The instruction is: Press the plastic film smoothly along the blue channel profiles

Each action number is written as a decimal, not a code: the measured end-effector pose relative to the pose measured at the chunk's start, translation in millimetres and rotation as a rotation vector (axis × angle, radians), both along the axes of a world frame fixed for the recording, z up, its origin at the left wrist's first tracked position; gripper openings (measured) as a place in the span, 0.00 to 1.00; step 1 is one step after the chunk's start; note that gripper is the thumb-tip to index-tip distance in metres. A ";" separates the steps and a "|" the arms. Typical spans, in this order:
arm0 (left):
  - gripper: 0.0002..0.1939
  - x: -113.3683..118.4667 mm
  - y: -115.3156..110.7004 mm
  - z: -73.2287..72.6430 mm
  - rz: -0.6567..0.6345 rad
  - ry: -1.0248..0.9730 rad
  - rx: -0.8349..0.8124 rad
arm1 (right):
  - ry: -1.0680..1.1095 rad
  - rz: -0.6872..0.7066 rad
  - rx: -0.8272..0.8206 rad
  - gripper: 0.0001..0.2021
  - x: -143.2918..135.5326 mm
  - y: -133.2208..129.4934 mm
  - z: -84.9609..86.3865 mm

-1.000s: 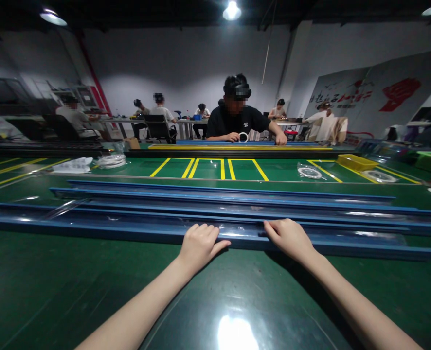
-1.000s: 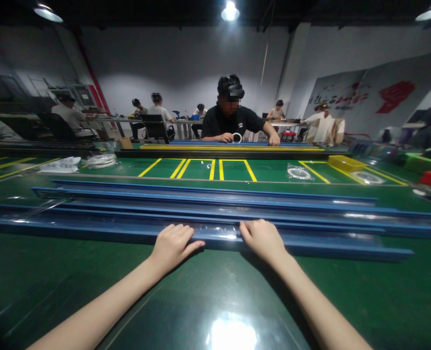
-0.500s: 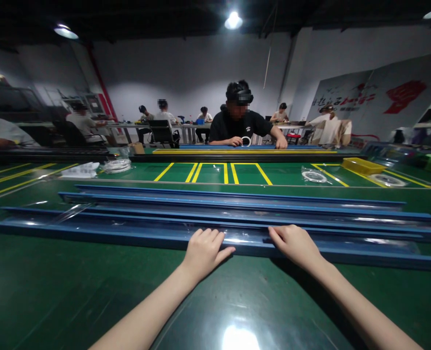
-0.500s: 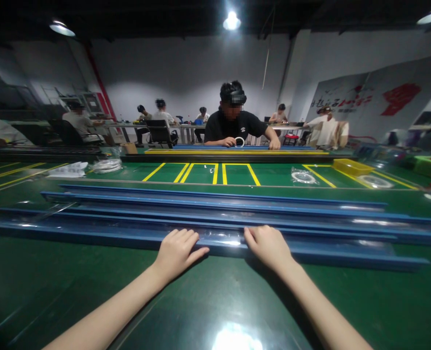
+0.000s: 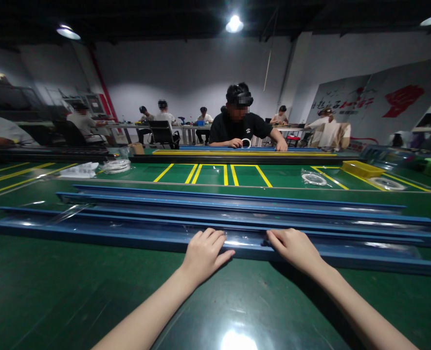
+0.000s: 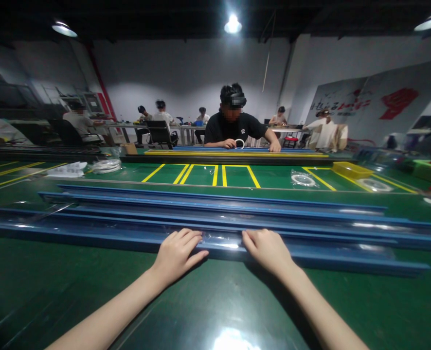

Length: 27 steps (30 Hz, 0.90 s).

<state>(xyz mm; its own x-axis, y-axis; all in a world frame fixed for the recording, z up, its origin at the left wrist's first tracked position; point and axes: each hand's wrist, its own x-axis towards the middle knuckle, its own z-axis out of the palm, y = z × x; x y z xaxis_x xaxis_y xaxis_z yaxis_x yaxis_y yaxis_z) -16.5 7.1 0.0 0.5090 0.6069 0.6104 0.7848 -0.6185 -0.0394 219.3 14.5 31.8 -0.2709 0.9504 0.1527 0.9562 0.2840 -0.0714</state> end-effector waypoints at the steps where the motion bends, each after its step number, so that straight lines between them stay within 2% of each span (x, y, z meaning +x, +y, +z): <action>1: 0.13 -0.1 0.0 0.2 -0.004 0.002 -0.005 | 0.000 0.002 -0.001 0.24 0.0 -0.2 0.2; 12: 0.13 -2.7 1.7 -2.0 -0.038 0.020 -0.003 | 0.018 0.007 0.001 0.24 -0.5 0.5 -0.5; 27: 0.17 -1.0 0.7 -3.5 0.029 0.055 0.043 | 0.012 0.015 0.002 0.24 -1.1 -0.6 0.5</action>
